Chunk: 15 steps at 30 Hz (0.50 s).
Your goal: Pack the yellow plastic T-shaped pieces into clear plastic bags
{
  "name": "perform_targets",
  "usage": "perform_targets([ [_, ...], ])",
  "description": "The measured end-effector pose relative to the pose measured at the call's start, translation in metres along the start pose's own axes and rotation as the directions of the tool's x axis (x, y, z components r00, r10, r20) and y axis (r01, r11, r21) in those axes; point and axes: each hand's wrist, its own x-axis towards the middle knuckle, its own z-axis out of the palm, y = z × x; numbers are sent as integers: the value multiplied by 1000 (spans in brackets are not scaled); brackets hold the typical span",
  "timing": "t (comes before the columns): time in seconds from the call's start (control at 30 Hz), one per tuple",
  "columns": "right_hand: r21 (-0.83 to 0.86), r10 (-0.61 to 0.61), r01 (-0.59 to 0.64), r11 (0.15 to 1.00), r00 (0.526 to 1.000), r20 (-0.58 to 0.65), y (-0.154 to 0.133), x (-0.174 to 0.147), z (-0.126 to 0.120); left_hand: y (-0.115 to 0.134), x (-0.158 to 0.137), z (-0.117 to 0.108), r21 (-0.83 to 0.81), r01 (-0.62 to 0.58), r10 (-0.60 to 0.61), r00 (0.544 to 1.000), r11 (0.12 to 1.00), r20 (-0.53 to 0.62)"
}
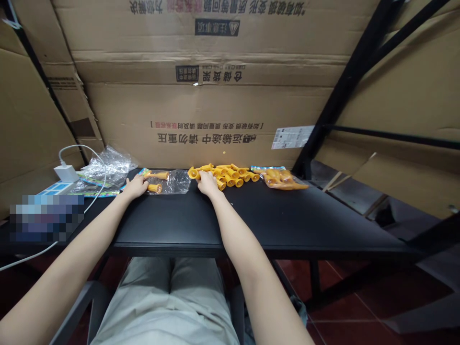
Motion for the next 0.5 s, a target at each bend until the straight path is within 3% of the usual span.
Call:
perform_targets([
  [0.2, 180, -3, 19, 983, 996, -89, -5, 4, 0, -2, 4, 3, -46, 0, 1, 1000, 999, 13],
  [0.3, 79, -27, 32, 996, 998, -54, -11, 1, -5, -3, 4, 2, -63, -6, 7, 1000, 998, 12],
  [0.5, -117, -69, 88, 989, 985, 161, -26, -8, -13, -2, 1, -2, -81, -5, 4, 1000, 997, -6],
])
